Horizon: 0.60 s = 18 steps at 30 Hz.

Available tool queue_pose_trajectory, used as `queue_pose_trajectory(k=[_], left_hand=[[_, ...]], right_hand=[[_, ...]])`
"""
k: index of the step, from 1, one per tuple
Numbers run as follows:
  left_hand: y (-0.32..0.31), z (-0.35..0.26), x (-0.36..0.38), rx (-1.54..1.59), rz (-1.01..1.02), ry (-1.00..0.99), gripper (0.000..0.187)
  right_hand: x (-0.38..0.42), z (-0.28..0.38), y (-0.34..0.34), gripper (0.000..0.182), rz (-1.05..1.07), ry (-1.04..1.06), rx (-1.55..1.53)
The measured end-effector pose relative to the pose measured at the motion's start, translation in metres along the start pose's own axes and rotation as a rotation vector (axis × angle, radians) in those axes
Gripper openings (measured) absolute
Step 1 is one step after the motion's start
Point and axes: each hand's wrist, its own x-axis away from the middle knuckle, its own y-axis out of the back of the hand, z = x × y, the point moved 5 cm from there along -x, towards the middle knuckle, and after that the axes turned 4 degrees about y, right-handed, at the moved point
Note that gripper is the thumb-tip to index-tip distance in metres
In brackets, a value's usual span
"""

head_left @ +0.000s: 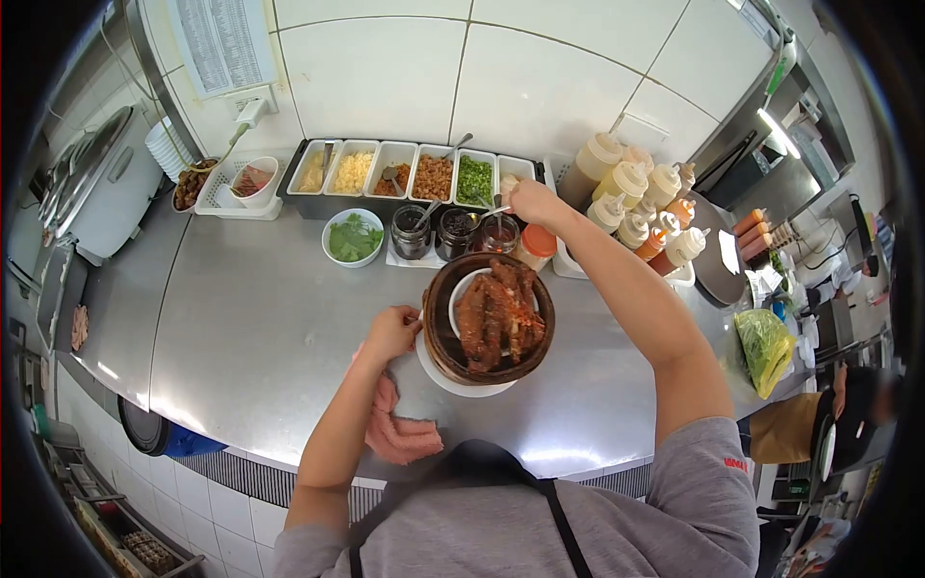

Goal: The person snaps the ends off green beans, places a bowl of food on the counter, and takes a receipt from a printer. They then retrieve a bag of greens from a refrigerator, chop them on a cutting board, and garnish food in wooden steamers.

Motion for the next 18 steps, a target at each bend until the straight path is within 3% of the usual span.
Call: queue_pose_trajectory(k=[3,5,8,10,14,17,18], left_hand=[[0.022,-0.014,0.008,-0.199,-0.088,-0.029,0.020],[0.040,-0.023,0.012,-0.160,-0.283,-0.193,0.022],[0.056,-0.045,0.033,-0.011,-0.309,-0.098,0.021],[0.062,-0.056,0.046,0.008,-0.323,-0.103,0.021],[0.063,-0.057,0.054,0.021,-0.333,-0.132,0.020],[0.060,-0.056,0.053,0.037,-0.311,-0.144,0.020],[0.059,-0.058,0.053,0.038,-0.307,-0.146,0.020]], right_hand=[[0.004,-0.010,-0.004,0.019,-0.056,-0.066,-0.103],[0.007,-0.013,-0.011,0.019,-0.110,-0.123,-0.193],[0.007,-0.015,-0.024,0.020,-0.135,-0.100,-0.174],[0.008,-0.025,-0.035,0.020,-0.154,-0.274,-0.468],[0.015,-0.026,-0.039,0.020,-0.024,-0.237,-0.308],[0.026,-0.022,-0.029,0.018,-0.180,-0.340,-0.687],[0.030,-0.023,-0.031,0.017,-0.104,-0.485,-0.893]])
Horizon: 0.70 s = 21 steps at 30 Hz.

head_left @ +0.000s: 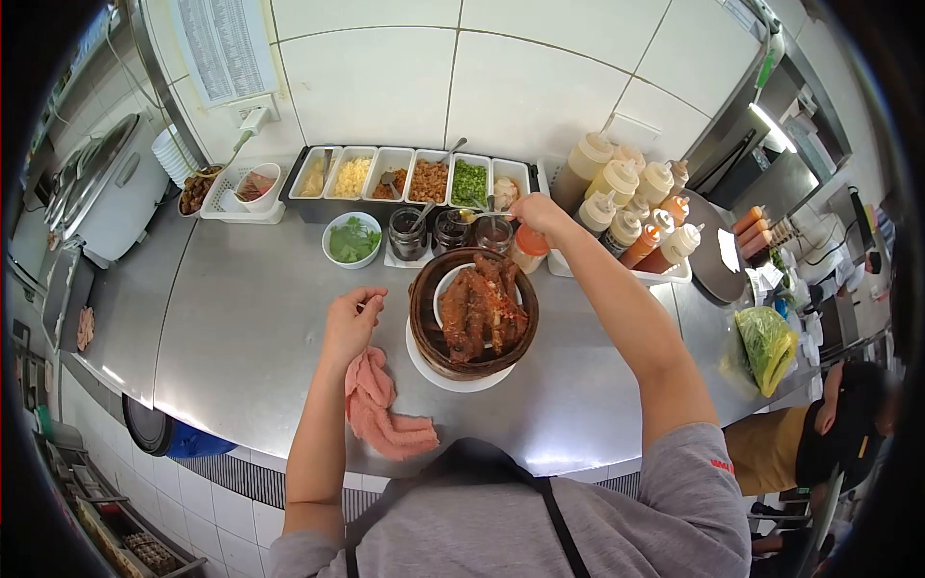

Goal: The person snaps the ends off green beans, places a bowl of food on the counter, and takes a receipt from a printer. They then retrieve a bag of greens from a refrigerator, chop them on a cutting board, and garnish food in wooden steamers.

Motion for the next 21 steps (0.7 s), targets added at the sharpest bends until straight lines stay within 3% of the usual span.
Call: queue_pose_trajectory(k=[2,4,9,11,12,14,15,17,19,21], left_hand=[[0.000,-0.004,-0.001,0.024,0.021,0.033,0.021],[0.002,-0.006,-0.004,0.045,0.060,0.038,0.022],[0.007,-0.029,-0.003,-0.073,0.216,0.020,0.035],[0.005,-0.044,-0.001,-0.116,0.242,0.028,0.039],[0.001,-0.050,0.000,-0.159,0.268,0.022,0.043],[-0.007,-0.060,0.000,-0.186,0.289,-0.001,0.045],[-0.011,-0.065,-0.001,-0.214,0.311,-0.028,0.047],[-0.021,-0.071,-0.004,-0.300,0.401,-0.031,0.044],[-0.029,-0.076,-0.007,-0.389,0.493,-0.033,0.042],[-0.036,-0.073,-0.008,-0.479,0.646,0.095,0.041]], right_hand=[[0.015,0.006,0.007,0.016,0.043,-0.183,-0.182],[0.031,0.009,0.008,0.014,0.013,-0.328,-0.673],[0.091,0.064,0.052,0.010,0.011,-0.129,-0.612],[0.127,0.102,0.068,0.006,-0.030,0.125,-0.113],[0.139,0.102,0.063,0.006,-0.025,0.124,-0.114],[0.173,0.125,0.062,0.005,-0.282,0.578,0.232],[0.183,0.128,0.058,0.005,-0.281,0.576,0.230],[0.205,0.146,0.052,0.006,-0.412,0.721,0.586],[0.219,0.154,0.059,0.006,-0.447,0.713,0.617],[0.223,0.151,0.063,0.008,-0.484,0.708,0.648]])
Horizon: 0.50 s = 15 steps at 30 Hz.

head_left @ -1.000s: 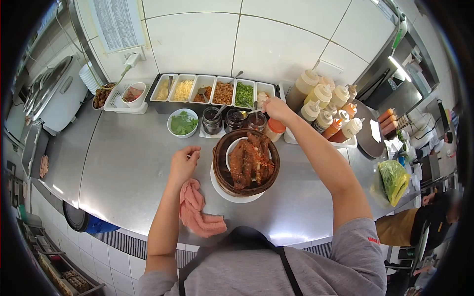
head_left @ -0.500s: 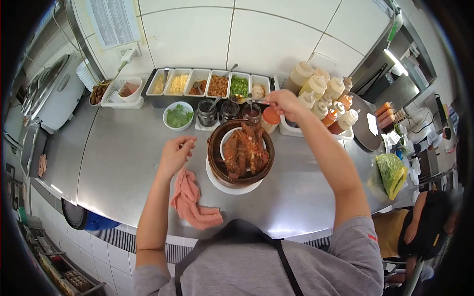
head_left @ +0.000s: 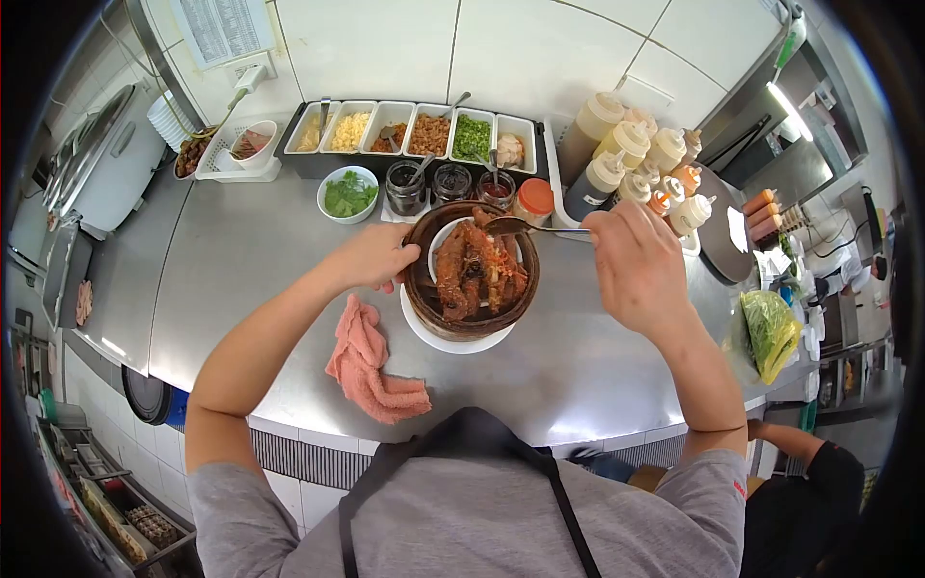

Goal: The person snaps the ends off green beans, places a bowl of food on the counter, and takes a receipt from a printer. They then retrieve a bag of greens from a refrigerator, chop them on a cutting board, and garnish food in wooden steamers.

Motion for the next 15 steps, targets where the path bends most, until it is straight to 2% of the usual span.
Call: queue_pose_trajectory(k=[2,3,5,6,8,9,11,13,15], left_hand=[[-0.001,0.004,-0.009,0.053,0.024,0.056,0.038],[-0.003,0.008,-0.014,0.106,0.047,0.110,0.036],[-0.004,0.007,-0.021,0.039,0.037,0.045,0.032],[-0.004,0.004,-0.023,-0.022,0.026,-0.018,0.029],[-0.002,0.001,-0.023,-0.027,-0.006,-0.045,0.027],[-0.001,0.000,-0.022,-0.026,-0.028,-0.063,0.025],[-0.002,-0.003,-0.014,0.015,0.000,-0.024,0.024],[0.002,0.001,-0.006,0.103,-0.030,0.026,0.027],[0.010,0.002,0.008,0.159,-0.018,-0.006,0.026]], right_hand=[[0.009,-0.019,-0.014,0.006,0.078,-0.231,-0.221],[0.011,-0.026,-0.021,0.006,0.074,-0.234,-0.221],[0.030,-0.066,-0.065,0.010,0.252,-0.895,-0.955],[0.030,-0.081,-0.075,0.010,0.242,-0.890,-0.951],[0.035,-0.106,-0.108,0.017,0.289,-1.123,-1.236],[0.029,-0.116,-0.120,0.017,0.274,-1.117,-1.235],[0.007,-0.125,-0.146,0.015,0.219,-0.958,-0.989],[-0.022,-0.125,-0.172,0.014,0.108,-0.345,-0.306],[-0.043,-0.104,-0.177,0.014,0.164,-0.388,-0.245]])
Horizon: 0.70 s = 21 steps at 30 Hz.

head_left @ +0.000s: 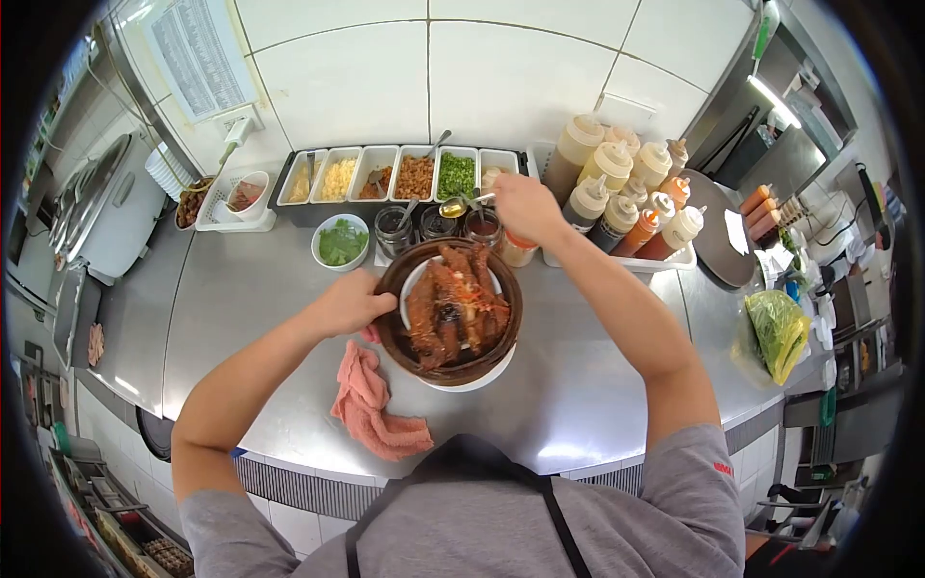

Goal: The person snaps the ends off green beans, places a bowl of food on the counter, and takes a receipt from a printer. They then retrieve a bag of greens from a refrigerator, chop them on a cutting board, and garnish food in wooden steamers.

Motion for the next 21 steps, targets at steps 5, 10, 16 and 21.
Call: queue_pose_trajectory(k=[5,10,16,21], left_hand=[[0.045,0.022,0.052,0.057,-0.181,0.051,0.025],[0.064,0.106,0.086,0.186,-0.367,0.182,0.024],[0.055,0.185,0.084,0.330,-0.565,0.299,0.025],[0.038,0.209,0.064,0.496,-0.616,0.332,0.030]], right_hand=[[-0.012,0.034,-0.021,0.015,0.020,0.130,0.156],[-0.013,-0.004,-0.060,0.016,0.196,0.247,0.384],[0.002,-0.059,-0.072,0.012,-0.057,-0.178,-0.270],[0.026,-0.044,-0.055,0.011,0.096,-0.878,-1.018]])
